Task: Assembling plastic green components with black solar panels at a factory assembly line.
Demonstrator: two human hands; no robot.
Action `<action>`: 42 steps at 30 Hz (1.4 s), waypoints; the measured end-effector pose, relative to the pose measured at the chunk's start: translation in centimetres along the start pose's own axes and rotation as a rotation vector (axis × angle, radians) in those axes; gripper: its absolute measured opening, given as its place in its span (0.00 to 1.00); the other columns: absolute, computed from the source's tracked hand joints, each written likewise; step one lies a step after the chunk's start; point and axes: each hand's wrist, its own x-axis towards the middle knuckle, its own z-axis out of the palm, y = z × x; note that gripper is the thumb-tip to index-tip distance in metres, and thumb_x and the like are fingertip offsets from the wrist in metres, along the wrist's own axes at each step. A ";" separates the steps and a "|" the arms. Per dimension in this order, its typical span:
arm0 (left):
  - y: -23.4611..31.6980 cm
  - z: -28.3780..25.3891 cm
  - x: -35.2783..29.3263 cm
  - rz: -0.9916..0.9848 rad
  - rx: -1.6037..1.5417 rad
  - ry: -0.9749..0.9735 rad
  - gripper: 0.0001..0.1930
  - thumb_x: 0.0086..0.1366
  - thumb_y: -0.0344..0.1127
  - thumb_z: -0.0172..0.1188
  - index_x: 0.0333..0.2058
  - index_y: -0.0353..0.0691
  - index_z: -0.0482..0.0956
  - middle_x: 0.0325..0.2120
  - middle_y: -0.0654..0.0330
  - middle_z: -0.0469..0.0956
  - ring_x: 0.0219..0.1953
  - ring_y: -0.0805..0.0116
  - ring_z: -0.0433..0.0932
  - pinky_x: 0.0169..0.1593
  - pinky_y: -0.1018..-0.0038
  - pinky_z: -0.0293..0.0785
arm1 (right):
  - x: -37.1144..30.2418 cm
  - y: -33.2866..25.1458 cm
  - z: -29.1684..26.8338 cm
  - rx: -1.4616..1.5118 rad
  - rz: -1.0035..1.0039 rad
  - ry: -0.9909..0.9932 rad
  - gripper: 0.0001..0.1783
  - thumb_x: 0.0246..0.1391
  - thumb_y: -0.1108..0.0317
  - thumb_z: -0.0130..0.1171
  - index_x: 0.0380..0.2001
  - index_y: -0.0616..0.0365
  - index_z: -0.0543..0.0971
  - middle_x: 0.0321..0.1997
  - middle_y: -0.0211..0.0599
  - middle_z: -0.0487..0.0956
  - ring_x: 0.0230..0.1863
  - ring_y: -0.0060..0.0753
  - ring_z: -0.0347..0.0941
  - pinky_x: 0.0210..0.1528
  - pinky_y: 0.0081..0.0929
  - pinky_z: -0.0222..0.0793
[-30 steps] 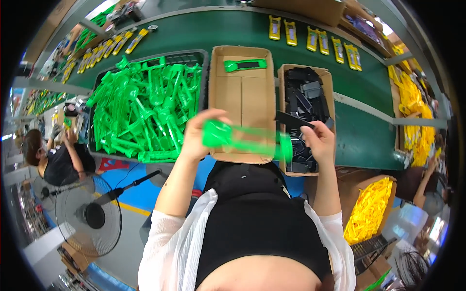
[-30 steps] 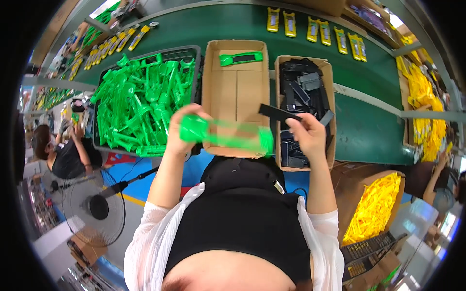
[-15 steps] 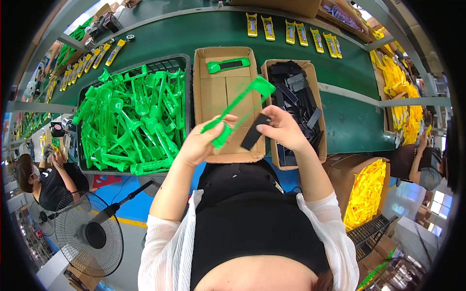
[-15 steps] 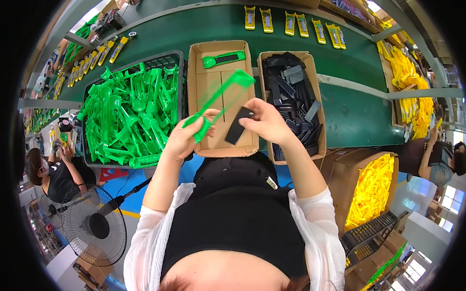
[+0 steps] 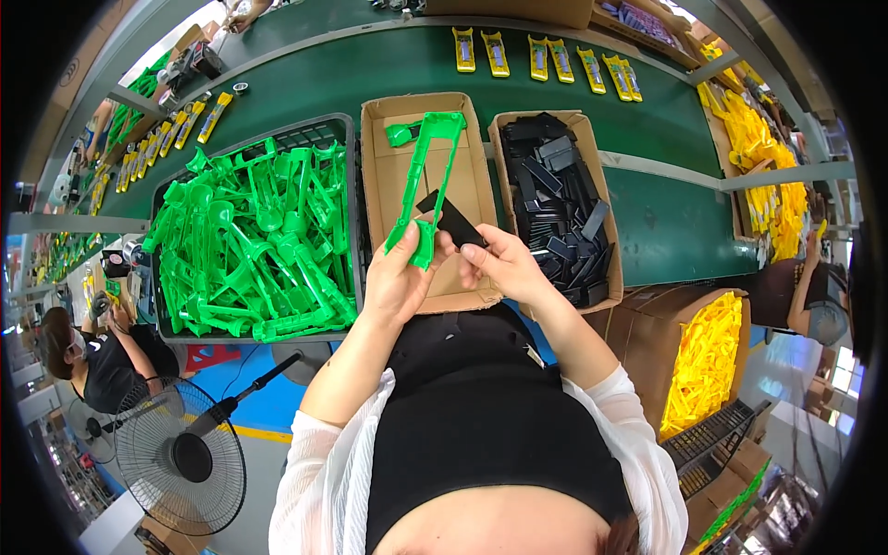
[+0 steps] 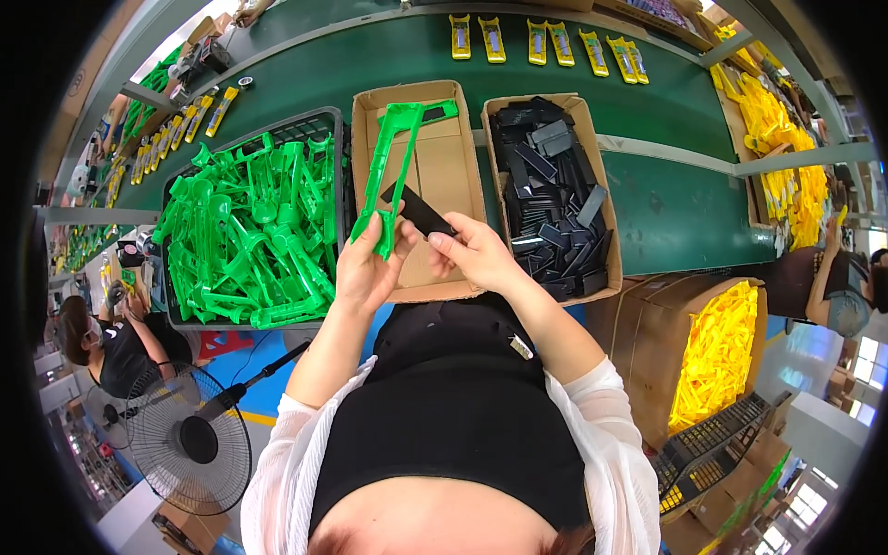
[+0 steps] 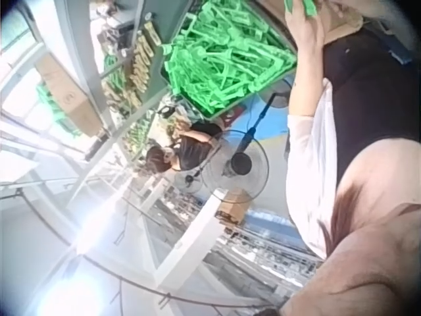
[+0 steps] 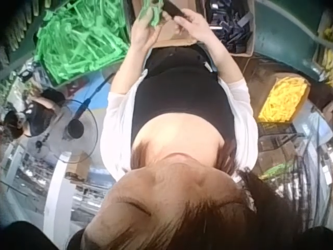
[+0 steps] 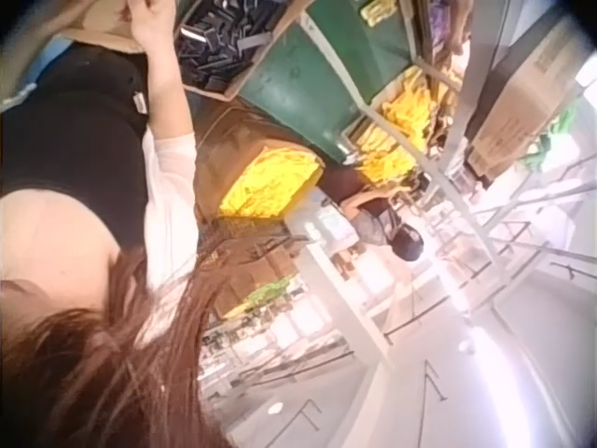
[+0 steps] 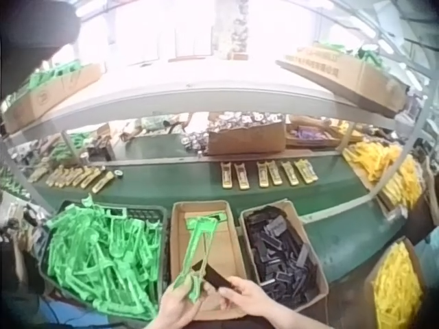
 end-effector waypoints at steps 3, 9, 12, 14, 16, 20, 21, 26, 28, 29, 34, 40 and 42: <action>0.4 0.3 -0.6 0.185 0.610 -0.072 0.19 0.67 0.38 0.47 0.50 0.30 0.67 0.44 0.55 0.72 0.38 0.69 0.76 0.40 0.77 0.70 | -0.3 -1.2 0.1 -0.039 0.027 0.033 0.07 0.56 0.67 0.52 0.31 0.59 0.68 0.17 0.22 0.66 0.16 0.13 0.61 0.18 0.14 0.55; -0.3 0.4 -1.3 0.273 0.641 -0.012 0.17 0.67 0.37 0.47 0.48 0.31 0.69 0.49 0.55 0.69 0.40 0.69 0.77 0.37 0.79 0.71 | -0.8 -2.5 0.5 -0.074 -0.040 0.220 0.12 0.59 0.66 0.41 0.37 0.61 0.72 0.17 0.22 0.66 0.16 0.12 0.58 0.18 0.13 0.53; -0.4 0.6 -1.5 0.297 0.642 0.004 0.17 0.66 0.37 0.47 0.48 0.31 0.69 0.49 0.56 0.70 0.41 0.68 0.76 0.38 0.79 0.71 | -0.3 -1.3 0.6 -0.042 -0.175 0.226 0.11 0.59 0.67 0.41 0.36 0.61 0.72 0.17 0.22 0.66 0.16 0.11 0.58 0.18 0.12 0.53; -0.3 0.6 -1.5 0.309 0.621 0.002 0.17 0.66 0.37 0.47 0.48 0.31 0.70 0.49 0.57 0.70 0.42 0.67 0.76 0.39 0.79 0.71 | -0.6 -2.0 0.7 -0.053 -0.139 0.209 0.10 0.59 0.66 0.43 0.35 0.61 0.72 0.17 0.22 0.66 0.16 0.11 0.58 0.18 0.12 0.53; 0.1 0.2 -1.5 0.213 0.543 -0.003 0.16 0.66 0.36 0.47 0.47 0.31 0.70 0.47 0.57 0.71 0.42 0.66 0.76 0.41 0.77 0.72 | -0.7 -2.5 0.5 -0.145 -0.102 0.201 0.09 0.59 0.65 0.47 0.33 0.60 0.72 0.16 0.21 0.65 0.15 0.10 0.57 0.18 0.12 0.52; 3.3 -1.3 -1.8 0.156 0.442 0.034 0.15 0.65 0.33 0.48 0.48 0.32 0.70 0.38 0.56 0.75 0.37 0.70 0.75 0.42 0.72 0.73 | -1.5 -3.7 -1.0 -0.180 -0.002 0.209 0.08 0.56 0.67 0.53 0.27 0.59 0.72 0.12 0.22 0.66 0.11 0.10 0.58 0.14 0.12 0.52; 4.3 -0.8 -1.8 0.126 0.546 0.165 0.14 0.63 0.30 0.51 0.46 0.32 0.72 0.34 0.56 0.76 0.35 0.72 0.76 0.39 0.75 0.73 | -1.7 -3.3 -1.9 -0.127 0.000 0.138 0.08 0.55 0.67 0.54 0.25 0.58 0.72 0.12 0.22 0.67 0.11 0.11 0.59 0.14 0.12 0.53; 5.6 -2.3 -0.9 -0.119 0.945 0.029 0.11 0.57 0.25 0.58 0.39 0.30 0.75 0.27 0.59 0.78 0.29 0.73 0.77 0.35 0.80 0.74 | -1.6 -4.5 -0.7 -0.241 0.112 0.075 0.13 0.55 0.61 0.55 0.25 0.60 0.73 0.13 0.24 0.69 0.12 0.12 0.62 0.15 0.15 0.57; 5.6 -1.9 -1.0 -0.156 0.964 0.016 0.09 0.58 0.26 0.57 0.38 0.30 0.75 0.26 0.59 0.78 0.28 0.74 0.77 0.34 0.79 0.74 | -1.2 -4.2 -0.3 -0.282 0.146 0.070 0.13 0.55 0.61 0.55 0.25 0.61 0.73 0.13 0.24 0.69 0.13 0.13 0.63 0.16 0.15 0.58; 5.6 -1.9 -0.9 -0.202 0.960 0.002 0.09 0.58 0.26 0.57 0.38 0.30 0.75 0.26 0.59 0.78 0.28 0.74 0.77 0.33 0.79 0.75 | -1.0 -4.1 -0.1 -0.325 0.173 0.078 0.14 0.55 0.60 0.54 0.26 0.61 0.73 0.12 0.24 0.68 0.13 0.13 0.63 0.16 0.15 0.59; 5.8 -2.6 -0.8 -0.305 0.936 -0.021 0.09 0.59 0.27 0.56 0.38 0.31 0.75 0.25 0.59 0.78 0.27 0.74 0.76 0.31 0.77 0.76 | -1.0 -4.3 0.6 -0.534 0.200 0.180 0.15 0.55 0.60 0.54 0.25 0.63 0.73 0.12 0.29 0.70 0.14 0.17 0.66 0.17 0.19 0.61; 4.9 -2.4 -0.5 -0.299 0.912 0.021 0.09 0.59 0.26 0.55 0.38 0.30 0.75 0.24 0.59 0.78 0.27 0.74 0.77 0.31 0.78 0.75 | -0.1 -2.9 0.9 -0.618 0.261 0.256 0.16 0.53 0.60 0.54 0.23 0.65 0.72 0.14 0.35 0.72 0.15 0.26 0.69 0.21 0.28 0.64; 4.5 -3.2 -0.3 -0.242 0.934 0.010 0.08 0.59 0.26 0.55 0.37 0.30 0.76 0.24 0.59 0.78 0.27 0.75 0.76 0.31 0.78 0.74 | 0.3 -1.2 0.4 -0.816 0.145 0.258 0.14 0.55 0.61 0.53 0.27 0.63 0.72 0.13 0.29 0.70 0.13 0.18 0.66 0.17 0.20 0.62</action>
